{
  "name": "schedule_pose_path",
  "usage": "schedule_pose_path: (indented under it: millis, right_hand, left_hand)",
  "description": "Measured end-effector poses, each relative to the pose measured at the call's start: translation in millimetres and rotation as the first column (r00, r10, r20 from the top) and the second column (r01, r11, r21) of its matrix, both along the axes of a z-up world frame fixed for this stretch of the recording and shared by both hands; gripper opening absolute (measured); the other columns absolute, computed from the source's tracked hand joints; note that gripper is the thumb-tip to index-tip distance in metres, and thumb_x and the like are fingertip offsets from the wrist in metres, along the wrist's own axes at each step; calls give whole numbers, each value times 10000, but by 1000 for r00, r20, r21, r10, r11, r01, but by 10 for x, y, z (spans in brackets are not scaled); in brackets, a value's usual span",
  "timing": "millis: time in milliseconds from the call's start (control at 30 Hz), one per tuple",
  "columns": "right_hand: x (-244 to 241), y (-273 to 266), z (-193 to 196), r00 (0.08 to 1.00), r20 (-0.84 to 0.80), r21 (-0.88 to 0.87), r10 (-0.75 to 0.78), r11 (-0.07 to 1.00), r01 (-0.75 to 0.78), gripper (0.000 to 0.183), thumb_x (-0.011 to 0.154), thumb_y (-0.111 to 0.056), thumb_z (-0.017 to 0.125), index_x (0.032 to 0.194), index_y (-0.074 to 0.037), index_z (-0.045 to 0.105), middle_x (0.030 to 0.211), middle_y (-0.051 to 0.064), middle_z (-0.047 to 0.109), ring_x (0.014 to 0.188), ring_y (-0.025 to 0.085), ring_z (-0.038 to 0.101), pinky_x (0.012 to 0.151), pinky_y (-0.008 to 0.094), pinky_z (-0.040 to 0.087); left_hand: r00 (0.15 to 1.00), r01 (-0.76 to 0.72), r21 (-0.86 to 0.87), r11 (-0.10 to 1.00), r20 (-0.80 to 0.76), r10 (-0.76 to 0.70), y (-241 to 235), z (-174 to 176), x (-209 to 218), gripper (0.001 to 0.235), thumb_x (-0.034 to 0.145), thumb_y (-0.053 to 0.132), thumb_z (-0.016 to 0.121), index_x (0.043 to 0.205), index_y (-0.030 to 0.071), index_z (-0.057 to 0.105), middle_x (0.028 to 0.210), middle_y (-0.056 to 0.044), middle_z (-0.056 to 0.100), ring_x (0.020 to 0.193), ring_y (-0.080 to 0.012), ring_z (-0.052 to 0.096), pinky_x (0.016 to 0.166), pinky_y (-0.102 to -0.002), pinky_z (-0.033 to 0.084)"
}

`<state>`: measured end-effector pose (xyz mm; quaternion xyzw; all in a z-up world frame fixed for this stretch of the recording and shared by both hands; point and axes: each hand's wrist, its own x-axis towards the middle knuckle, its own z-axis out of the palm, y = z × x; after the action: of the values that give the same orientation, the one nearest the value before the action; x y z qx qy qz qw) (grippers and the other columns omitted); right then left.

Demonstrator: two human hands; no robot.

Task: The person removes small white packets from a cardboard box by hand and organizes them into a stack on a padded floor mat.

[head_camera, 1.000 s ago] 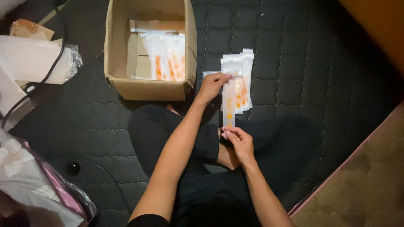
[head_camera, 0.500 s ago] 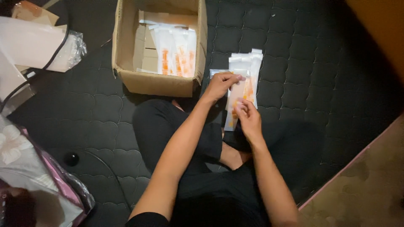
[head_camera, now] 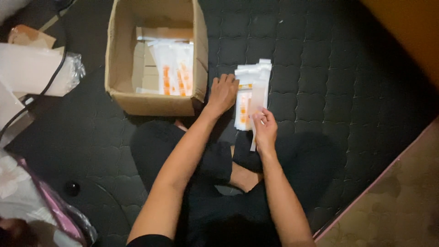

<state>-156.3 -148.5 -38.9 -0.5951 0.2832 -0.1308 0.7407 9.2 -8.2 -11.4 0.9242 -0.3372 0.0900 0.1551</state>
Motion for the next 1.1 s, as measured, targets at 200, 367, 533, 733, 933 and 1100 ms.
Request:
schedule_pose_path:
  millis: [200,367,533,733,933,1100]
  right_hand:
    - [49,23,110,1000,-30,-45,3,999,-4,445,977,-67,693,1393,-44,537,985,123,689,918,256,749,813,369,656]
    - [84,-16,-46,997,-32,-39,-68,997,67,448,975,-70,693,1394,-48,535,983,116,693,927,228,752,776,335,660]
    - [170,-28,37,994,-57,-110,-95,990,88,447,989,-101,694,1399,-31,529,1036,135,696,941,233,743,764,345,655]
    - [577,-239,-369,985,-141,-506,-103,862,18,423,921,-152,776,1313,-79,634,861,77,686,780,176,681,668,349,599]
    - [914,-167,-289,923,-351,-734,-159,658,-166,434,846,-321,828,1252,-297,675,888,-1,739,874,213,736,759,377,575]
    - [922,-72,-74,859,-483,-738,-173,608,-292,431,876,-349,758,1283,-324,618,1114,32,740,1075,302,709,904,479,552]
  left_hand:
    - [970,-81,22,996,231,74,2,-344,46,234,906,47,706,1137,14,690,1013,-131,629,942,-275,586,704,-374,413]
    - [967,-174,-43,984,181,179,-36,-505,81,130,901,45,665,786,90,625,801,-67,554,714,-223,542,589,-342,400]
    - [945,-268,46,962,208,254,6,-549,157,191,897,92,694,752,163,592,766,-8,546,700,-149,564,606,-286,407]
    - [948,-313,-302,900,-149,280,50,-448,236,158,832,48,758,884,60,609,873,-119,586,783,-300,651,655,-348,526]
    - [952,-307,-234,922,-65,301,2,-534,235,234,827,110,812,930,91,603,914,-95,607,824,-259,686,770,-326,576]
    - [965,-262,-314,913,-79,250,-28,-557,236,131,874,19,724,844,61,603,871,-110,560,712,-276,634,611,-317,503]
